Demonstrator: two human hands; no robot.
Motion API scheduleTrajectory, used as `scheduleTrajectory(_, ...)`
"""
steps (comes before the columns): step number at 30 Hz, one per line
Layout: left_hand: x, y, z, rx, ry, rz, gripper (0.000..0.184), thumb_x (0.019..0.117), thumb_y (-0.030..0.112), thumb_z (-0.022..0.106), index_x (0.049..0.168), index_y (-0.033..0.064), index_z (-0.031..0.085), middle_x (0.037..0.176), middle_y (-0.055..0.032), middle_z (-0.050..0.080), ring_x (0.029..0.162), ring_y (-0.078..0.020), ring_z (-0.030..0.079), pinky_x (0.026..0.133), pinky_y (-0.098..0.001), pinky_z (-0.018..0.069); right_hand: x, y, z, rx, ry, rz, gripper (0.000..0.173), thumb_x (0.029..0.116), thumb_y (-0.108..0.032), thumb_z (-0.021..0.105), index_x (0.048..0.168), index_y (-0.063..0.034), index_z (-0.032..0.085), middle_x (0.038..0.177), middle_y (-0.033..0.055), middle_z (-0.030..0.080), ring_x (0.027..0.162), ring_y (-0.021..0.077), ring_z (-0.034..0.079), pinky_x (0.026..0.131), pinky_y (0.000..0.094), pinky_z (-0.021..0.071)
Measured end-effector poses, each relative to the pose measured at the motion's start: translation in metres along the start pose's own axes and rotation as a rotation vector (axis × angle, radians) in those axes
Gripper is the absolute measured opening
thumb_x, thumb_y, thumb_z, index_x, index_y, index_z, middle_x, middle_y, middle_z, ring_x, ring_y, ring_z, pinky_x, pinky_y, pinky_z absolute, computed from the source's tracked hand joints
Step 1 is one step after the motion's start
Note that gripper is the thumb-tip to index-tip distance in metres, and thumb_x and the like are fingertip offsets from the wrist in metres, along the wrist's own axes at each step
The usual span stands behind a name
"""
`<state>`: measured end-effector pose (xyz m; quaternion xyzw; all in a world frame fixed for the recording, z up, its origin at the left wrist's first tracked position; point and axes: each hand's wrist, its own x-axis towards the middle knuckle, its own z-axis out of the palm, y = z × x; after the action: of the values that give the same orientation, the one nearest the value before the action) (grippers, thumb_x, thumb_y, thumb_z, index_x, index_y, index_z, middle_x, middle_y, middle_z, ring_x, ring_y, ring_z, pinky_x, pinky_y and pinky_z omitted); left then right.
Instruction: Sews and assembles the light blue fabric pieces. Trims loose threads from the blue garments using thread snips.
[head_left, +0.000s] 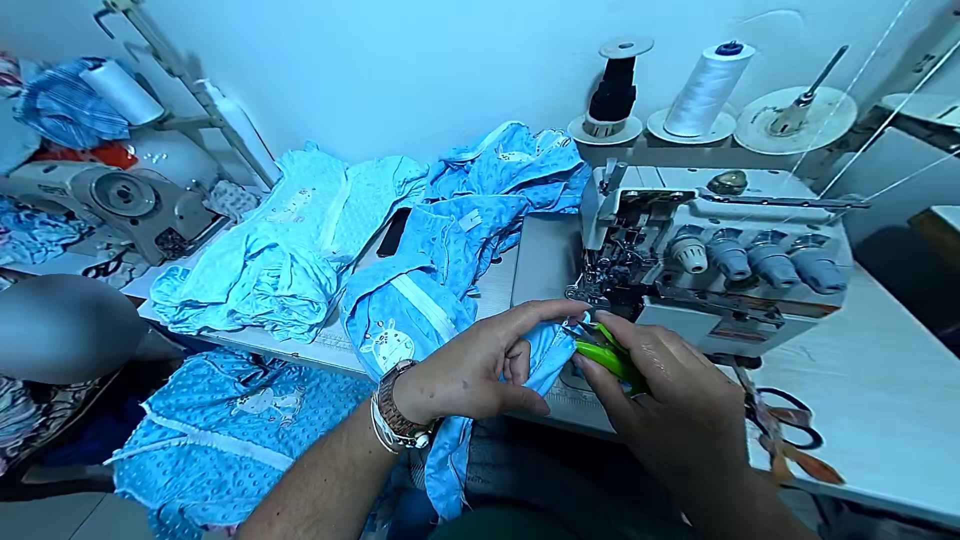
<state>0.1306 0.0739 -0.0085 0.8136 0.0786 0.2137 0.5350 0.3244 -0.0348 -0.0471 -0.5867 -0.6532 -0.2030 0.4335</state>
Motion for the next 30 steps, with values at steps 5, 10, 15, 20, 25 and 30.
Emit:
scheduleTrajectory(5, -0.002, 0.002, 0.003, 0.017, 0.013, -0.015, 0.092, 0.0682, -0.012, 0.082, 0.149, 0.009, 0.046, 0.141, -0.0046, 0.056, 0.053, 0.0007, 0.048, 0.049, -0.0145, 0.0456, -0.007, 0.001, 0.0, -0.033, -0.005, -0.015, 0.032, 0.0958, -0.025, 0.061, 0.114, -0.0022, 0.075, 0.09, 0.011, 0.073, 0.077, 0.0232, 0.068, 0.061, 0.0342, 0.0526)
scheduleTrajectory(10, 0.001, 0.003, 0.005, 0.002, -0.027, -0.058, 0.097, 0.0699, -0.011, 0.082, 0.154, 0.0096, 0.04, 0.146, -0.0078, 0.054, 0.053, 0.0007, 0.048, 0.048, -0.0144, 0.0449, -0.006, -0.001, 0.001, -0.013, -0.002, -0.066, 0.033, 0.0974, -0.025, 0.06, 0.115, -0.0012, 0.074, 0.09, 0.0111, 0.073, 0.076, 0.0224, 0.067, 0.061, 0.0314, 0.0519)
scheduleTrajectory(15, -0.004, 0.006, 0.01, 0.213, -0.023, -0.055, 0.091, 0.0717, -0.003, 0.084, 0.152, 0.0086, 0.044, 0.08, -0.0021, 0.061, 0.05, -0.0037, 0.047, 0.046, -0.0166, 0.0411, -0.011, 0.002, 0.0, 0.099, 0.056, -0.112, 0.033, 0.1037, -0.024, 0.057, 0.119, 0.0028, 0.071, 0.092, 0.0133, 0.074, 0.077, 0.0163, 0.069, 0.067, 0.026, 0.0545)
scheduleTrajectory(20, -0.047, 0.008, -0.009, 0.299, -0.426, -0.194, 0.063, 0.0767, 0.002, 0.082, 0.135, 0.0003, 0.058, 0.089, -0.013, 0.065, 0.065, -0.0166, 0.057, 0.06, -0.0339, 0.0517, -0.015, 0.015, -0.011, 0.179, 0.102, 0.019, 0.04, 0.0999, -0.03, 0.065, 0.118, 0.0052, 0.068, 0.092, 0.0164, 0.072, 0.078, 0.0129, 0.067, 0.07, 0.0245, 0.0555)
scheduleTrajectory(25, -0.041, 0.023, -0.049, 0.638, -0.134, -0.51, 0.043, 0.093, 0.019, 0.076, 0.131, 0.0031, 0.065, 0.113, -0.0147, 0.072, 0.096, -0.0283, 0.071, 0.087, -0.0513, 0.0575, -0.017, 0.02, -0.004, 0.199, 0.032, 0.076, 0.046, 0.0952, -0.035, 0.067, 0.114, 0.0063, 0.07, 0.09, 0.0149, 0.072, 0.076, 0.0103, 0.066, 0.068, 0.0223, 0.0552)
scheduleTrajectory(30, 0.037, -0.026, -0.113, 0.757, 0.422, -0.729, 0.053, 0.0918, 0.036, 0.077, 0.121, -0.0066, 0.066, 0.114, -0.0283, 0.068, 0.107, -0.0442, 0.066, 0.096, -0.0659, 0.0489, -0.02, 0.0, 0.014, 0.274, -0.095, -0.012, 0.04, 0.0969, -0.037, 0.064, 0.115, -0.0021, 0.072, 0.089, 0.0088, 0.072, 0.074, 0.0141, 0.067, 0.063, 0.0299, 0.0572)
